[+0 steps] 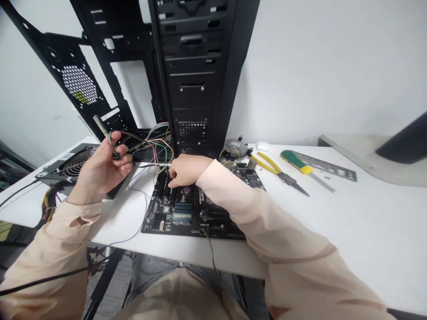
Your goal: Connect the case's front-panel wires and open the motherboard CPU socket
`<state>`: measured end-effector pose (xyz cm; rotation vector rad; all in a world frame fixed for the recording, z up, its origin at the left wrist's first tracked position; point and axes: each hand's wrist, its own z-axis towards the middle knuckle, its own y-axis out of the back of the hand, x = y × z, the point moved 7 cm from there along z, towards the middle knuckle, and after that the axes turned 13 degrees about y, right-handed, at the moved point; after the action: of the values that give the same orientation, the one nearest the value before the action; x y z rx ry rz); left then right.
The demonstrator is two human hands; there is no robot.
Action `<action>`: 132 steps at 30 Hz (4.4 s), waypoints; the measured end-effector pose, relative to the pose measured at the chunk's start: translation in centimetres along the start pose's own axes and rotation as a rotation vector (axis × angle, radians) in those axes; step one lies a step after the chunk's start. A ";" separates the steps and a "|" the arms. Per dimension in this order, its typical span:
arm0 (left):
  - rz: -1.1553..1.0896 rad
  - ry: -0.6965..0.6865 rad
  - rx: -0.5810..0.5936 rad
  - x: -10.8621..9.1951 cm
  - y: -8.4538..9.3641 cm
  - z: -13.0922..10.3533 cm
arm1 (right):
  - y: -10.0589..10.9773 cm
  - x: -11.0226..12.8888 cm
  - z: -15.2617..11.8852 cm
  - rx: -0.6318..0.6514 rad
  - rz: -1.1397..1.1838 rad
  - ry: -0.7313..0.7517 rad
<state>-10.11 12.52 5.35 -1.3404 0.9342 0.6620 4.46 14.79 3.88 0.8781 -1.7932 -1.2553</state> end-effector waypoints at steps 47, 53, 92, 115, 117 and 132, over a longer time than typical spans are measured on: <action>1.131 -0.018 -0.028 5.1 1.4 -0.7 | -0.1 -1.0 0.3 -0.216 -0.130 -0.015; 1.190 -0.086 -0.089 5.0 1.3 -1.3 | -0.1 -1.2 0.3 -0.239 -0.103 -0.008; 1.203 0.036 -0.062 5.0 0.5 -1.8 | -2.5 3.2 2.0 -0.380 -0.015 0.263; 1.398 -0.038 -0.212 4.8 0.8 -3.0 | -3.3 3.9 2.4 -0.388 -0.141 0.291; 1.413 -0.056 -0.209 4.8 0.8 -3.1 | -3.4 4.1 2.4 -0.381 -0.155 0.291; 1.442 -0.024 -0.131 5.6 0.9 -2.4 | -3.7 4.1 2.4 -0.348 -0.194 0.244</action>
<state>-8.53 9.65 0.12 -0.5563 1.8170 1.8135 0.82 11.27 0.62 0.9706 -1.2741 -1.4590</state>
